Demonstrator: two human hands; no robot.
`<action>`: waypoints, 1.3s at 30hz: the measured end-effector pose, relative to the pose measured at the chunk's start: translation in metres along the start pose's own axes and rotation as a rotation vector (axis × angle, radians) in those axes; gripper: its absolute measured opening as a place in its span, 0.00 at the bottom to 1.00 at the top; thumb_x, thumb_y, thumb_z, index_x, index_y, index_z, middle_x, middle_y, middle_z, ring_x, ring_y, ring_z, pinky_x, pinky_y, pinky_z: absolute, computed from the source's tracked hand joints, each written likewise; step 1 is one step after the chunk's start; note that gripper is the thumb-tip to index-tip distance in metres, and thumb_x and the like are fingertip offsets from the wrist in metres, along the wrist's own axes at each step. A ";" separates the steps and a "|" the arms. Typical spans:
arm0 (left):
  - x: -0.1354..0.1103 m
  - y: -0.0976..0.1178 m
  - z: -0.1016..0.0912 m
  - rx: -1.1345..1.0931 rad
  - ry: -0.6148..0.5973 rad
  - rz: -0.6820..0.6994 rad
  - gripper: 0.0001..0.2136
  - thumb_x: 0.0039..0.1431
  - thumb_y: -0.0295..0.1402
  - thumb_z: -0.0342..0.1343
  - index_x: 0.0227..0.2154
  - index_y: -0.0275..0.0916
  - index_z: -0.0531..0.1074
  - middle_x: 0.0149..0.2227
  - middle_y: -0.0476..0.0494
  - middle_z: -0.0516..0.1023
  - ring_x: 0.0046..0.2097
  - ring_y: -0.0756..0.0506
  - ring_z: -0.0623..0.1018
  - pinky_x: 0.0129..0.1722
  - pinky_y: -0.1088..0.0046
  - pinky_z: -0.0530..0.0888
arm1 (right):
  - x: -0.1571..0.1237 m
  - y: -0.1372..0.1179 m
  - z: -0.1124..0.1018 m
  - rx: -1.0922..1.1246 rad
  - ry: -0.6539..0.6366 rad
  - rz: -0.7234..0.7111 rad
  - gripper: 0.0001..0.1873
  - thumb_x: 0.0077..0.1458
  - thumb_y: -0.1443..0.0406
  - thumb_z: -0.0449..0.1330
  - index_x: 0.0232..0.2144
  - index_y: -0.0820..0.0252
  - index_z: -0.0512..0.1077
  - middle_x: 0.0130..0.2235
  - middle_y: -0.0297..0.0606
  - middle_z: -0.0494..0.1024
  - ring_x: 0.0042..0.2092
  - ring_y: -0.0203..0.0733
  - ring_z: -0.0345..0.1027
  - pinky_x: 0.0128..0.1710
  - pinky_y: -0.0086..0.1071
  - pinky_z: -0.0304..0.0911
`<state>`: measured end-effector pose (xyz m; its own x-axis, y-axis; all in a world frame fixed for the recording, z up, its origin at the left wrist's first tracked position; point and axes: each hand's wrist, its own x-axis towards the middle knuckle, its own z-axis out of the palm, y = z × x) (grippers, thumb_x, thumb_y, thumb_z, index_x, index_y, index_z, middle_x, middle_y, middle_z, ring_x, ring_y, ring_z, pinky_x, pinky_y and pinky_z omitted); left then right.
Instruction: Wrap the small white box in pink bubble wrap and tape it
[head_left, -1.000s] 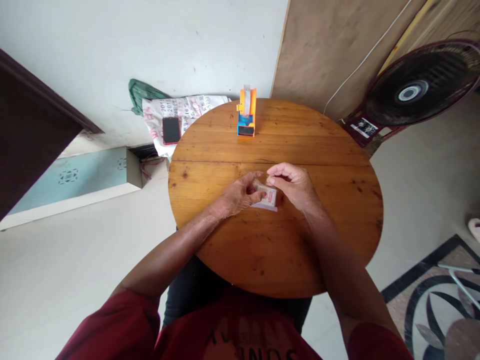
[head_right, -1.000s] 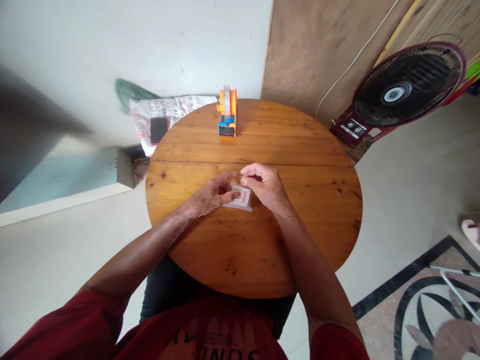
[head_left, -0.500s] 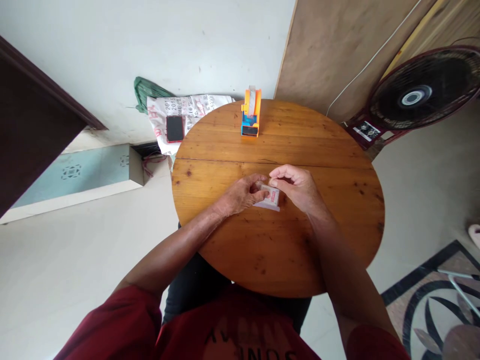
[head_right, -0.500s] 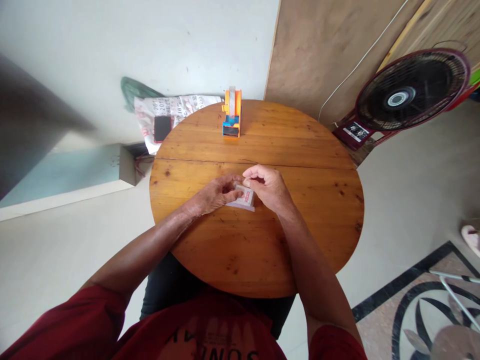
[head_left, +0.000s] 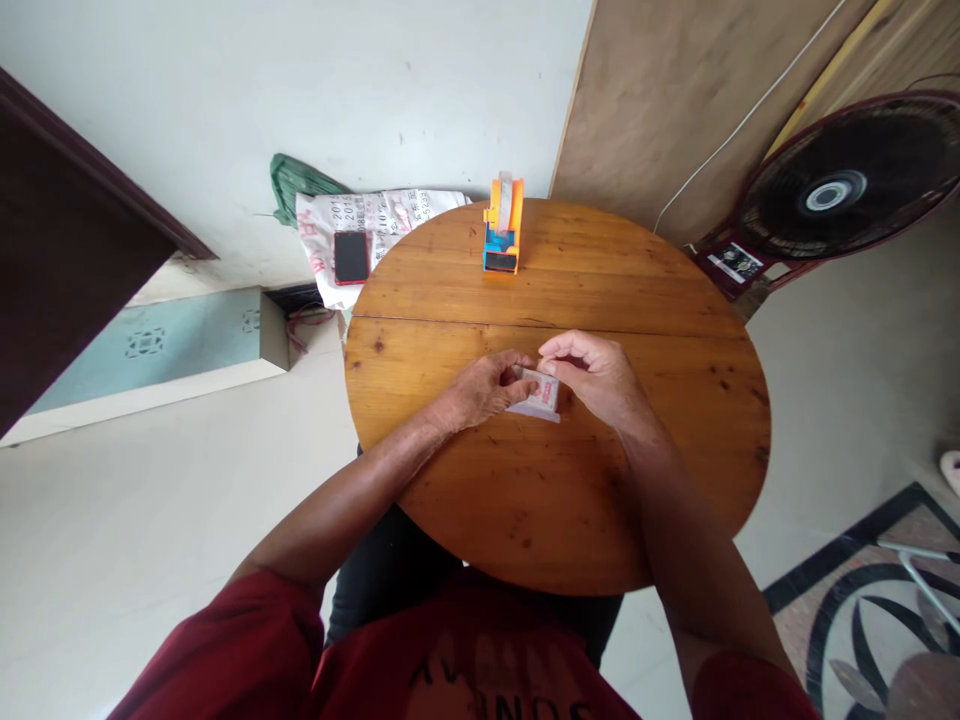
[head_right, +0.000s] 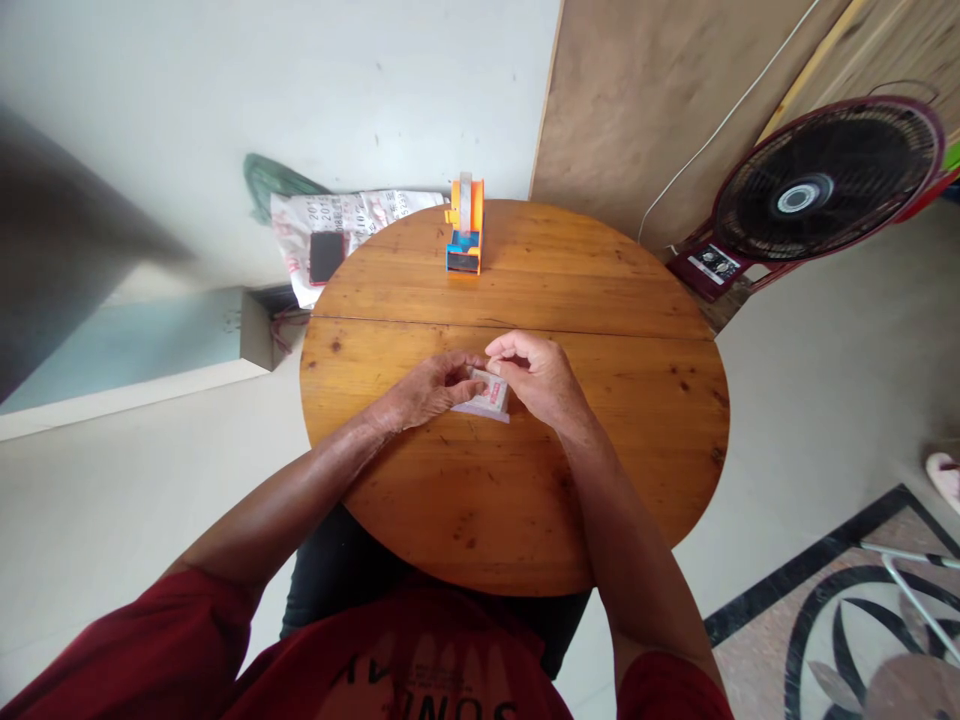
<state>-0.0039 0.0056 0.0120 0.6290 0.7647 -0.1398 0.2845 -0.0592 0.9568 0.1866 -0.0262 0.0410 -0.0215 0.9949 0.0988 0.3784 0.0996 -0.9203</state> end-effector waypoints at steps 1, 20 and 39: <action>0.000 -0.001 0.000 -0.001 -0.003 0.001 0.18 0.61 0.41 0.57 0.50 0.36 0.74 0.26 0.53 0.64 0.29 0.52 0.63 0.28 0.76 0.60 | 0.000 0.000 0.000 -0.004 -0.001 -0.003 0.06 0.50 0.61 0.65 0.32 0.55 0.76 0.33 0.36 0.82 0.35 0.41 0.75 0.36 0.36 0.69; 0.001 -0.004 -0.001 -0.008 0.000 0.028 0.16 0.62 0.43 0.56 0.46 0.37 0.76 0.31 0.48 0.74 0.32 0.50 0.70 0.30 0.76 0.65 | -0.025 0.003 0.007 -0.433 0.100 -0.284 0.09 0.61 0.64 0.58 0.37 0.49 0.79 0.40 0.35 0.85 0.40 0.44 0.79 0.44 0.38 0.70; 0.000 0.000 -0.008 -0.080 -0.017 -0.018 0.16 0.61 0.33 0.51 0.48 0.31 0.75 0.25 0.50 0.71 0.29 0.51 0.69 0.31 0.75 0.66 | -0.053 0.007 -0.003 -1.166 -0.077 -0.846 0.20 0.65 0.76 0.52 0.55 0.60 0.72 0.55 0.43 0.80 0.58 0.48 0.73 0.60 0.49 0.58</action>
<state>-0.0095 0.0109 0.0142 0.6364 0.7545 -0.1607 0.2376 0.0064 0.9713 0.1931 -0.0787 0.0301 -0.6520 0.6483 0.3932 0.7528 0.6151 0.2343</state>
